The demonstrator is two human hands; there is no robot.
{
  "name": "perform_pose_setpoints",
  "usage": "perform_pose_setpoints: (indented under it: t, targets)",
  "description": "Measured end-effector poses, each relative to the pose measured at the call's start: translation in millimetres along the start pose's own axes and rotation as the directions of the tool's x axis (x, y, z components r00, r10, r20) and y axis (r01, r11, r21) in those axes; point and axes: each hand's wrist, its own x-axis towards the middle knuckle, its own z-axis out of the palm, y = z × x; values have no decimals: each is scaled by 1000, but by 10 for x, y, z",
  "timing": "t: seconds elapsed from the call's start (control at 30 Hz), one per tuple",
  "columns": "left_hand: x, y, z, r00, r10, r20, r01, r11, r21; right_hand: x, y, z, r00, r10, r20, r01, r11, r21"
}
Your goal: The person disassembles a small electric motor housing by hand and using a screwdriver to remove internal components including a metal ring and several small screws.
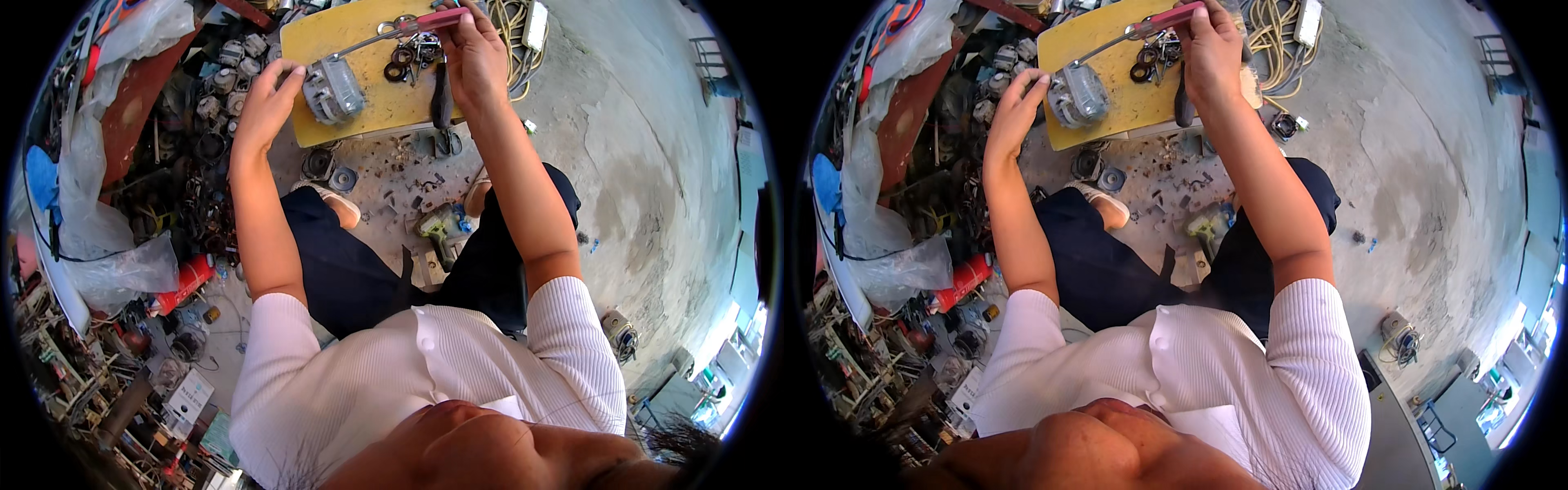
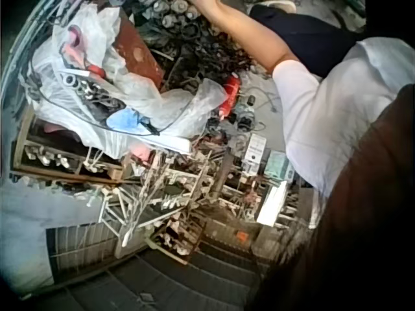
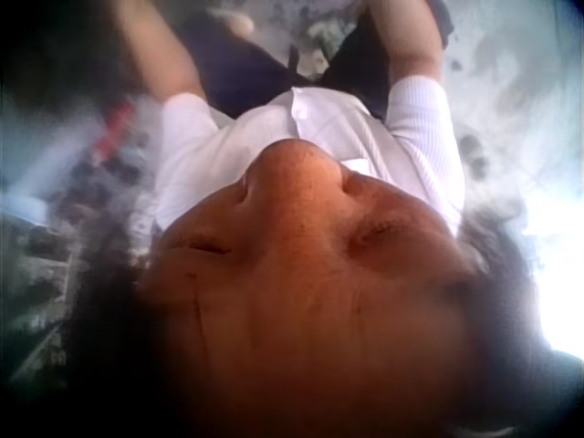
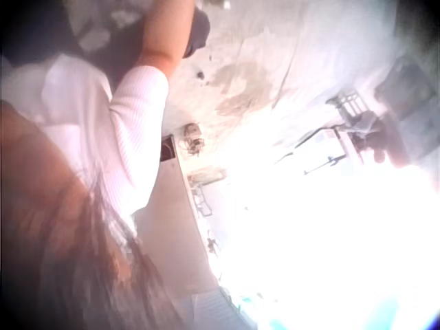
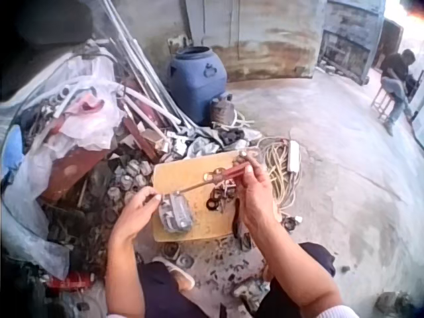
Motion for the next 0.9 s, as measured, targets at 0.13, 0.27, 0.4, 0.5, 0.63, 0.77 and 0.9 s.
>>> perform_pose_setpoints:
  t: [0.13, 0.27, 0.4, 0.5, 0.63, 0.77, 0.9]
  targets:
    - [-15, 28, 18, 999, -38, -12, 38, 999, 1, 46, 25, -44, 1000, 1, -2, -1, 999, -37]
    - [-17, 14, 21, 998, -49, -26, 49, 999, 2, 44, 53, -56, 1000, -3, 14, 3, 999, 43]
    - [-47, 117, 58, 996, -89, -23, 89, 996, 26, 3, 28, -31, 1000, 10, -7, -10, 998, 58]
    - [-35, 19, 57, 997, -73, -29, 72, 997, -30, -47, -8, 80, 993, 80, -85, -82, 996, -20]
    - [35, -101, 54, 999, -9, -34, 9, 1000, 20, -16, -8, 21, 995, 75, -60, -81, 990, -112]
    - [178, -332, 45, 994, 100, -39, -101, 994, -31, 28, -35, 8, 999, 16, -42, -17, 1000, -23]
    - [148, -141, 114, 990, 83, -110, -89, 995, -49, 1, -1, -2, 999, 21, -39, -22, 1000, -22]
